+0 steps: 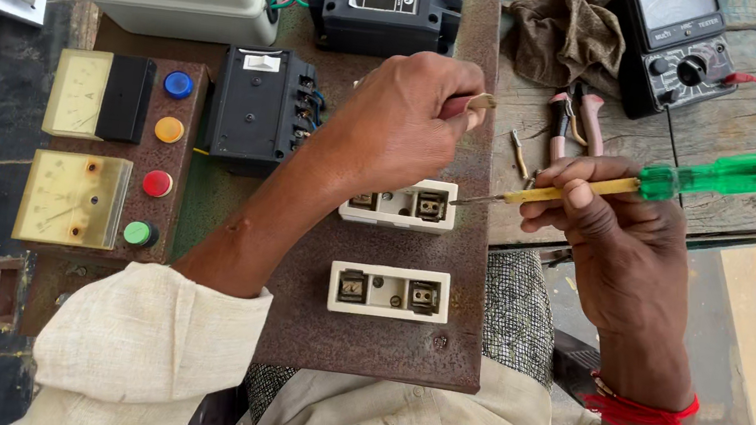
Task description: The person cleans electrical fuse components using a cloth, wipes down a multimeter and other panels, and then secures a wire into a fuse block using a screwdriver.
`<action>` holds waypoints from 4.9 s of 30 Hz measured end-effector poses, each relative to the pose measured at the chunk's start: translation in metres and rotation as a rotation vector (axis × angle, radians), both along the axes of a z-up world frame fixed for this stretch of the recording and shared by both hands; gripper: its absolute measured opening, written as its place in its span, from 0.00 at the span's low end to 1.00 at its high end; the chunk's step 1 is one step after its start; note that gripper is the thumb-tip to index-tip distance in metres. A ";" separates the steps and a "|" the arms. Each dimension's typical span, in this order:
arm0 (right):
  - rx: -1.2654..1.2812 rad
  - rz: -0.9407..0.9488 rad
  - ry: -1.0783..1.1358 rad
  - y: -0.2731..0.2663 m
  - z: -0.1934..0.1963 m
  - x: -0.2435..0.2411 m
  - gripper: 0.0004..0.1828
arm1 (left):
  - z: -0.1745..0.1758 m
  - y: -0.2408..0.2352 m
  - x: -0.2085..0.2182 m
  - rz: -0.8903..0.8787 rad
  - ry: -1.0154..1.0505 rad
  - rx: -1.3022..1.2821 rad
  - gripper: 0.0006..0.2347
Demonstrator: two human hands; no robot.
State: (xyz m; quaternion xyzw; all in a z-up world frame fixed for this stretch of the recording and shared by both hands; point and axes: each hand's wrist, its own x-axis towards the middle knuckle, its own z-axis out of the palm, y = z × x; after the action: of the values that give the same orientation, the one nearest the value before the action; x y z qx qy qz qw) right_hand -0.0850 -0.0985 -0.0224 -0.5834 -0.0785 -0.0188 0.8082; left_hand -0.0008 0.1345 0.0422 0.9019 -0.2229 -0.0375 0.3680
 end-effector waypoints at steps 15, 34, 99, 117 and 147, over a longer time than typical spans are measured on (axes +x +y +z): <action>-0.508 -0.058 -0.305 0.079 -0.007 -0.012 0.09 | -0.075 0.049 -0.021 0.066 0.371 -0.749 0.09; -0.503 -0.003 -0.336 0.062 -0.007 -0.010 0.08 | -0.084 0.050 -0.026 0.053 0.286 -0.703 0.09; -0.755 0.113 -0.132 0.043 0.034 -0.041 0.09 | -0.059 0.049 -0.076 0.025 -0.363 -0.439 0.06; -0.390 0.066 0.066 0.034 -0.003 -0.040 0.10 | -0.061 0.050 -0.115 -0.189 -0.273 -0.216 0.17; -0.505 -0.088 0.011 0.035 -0.016 -0.056 0.10 | -0.068 0.049 -0.110 -0.204 -0.241 -0.243 0.14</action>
State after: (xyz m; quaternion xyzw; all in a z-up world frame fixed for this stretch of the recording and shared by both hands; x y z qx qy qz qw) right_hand -0.1406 -0.0636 -0.0385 -0.7697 -0.0507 -0.0306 0.6356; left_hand -0.1111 0.1831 -0.0258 0.8216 -0.3586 0.0609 0.4389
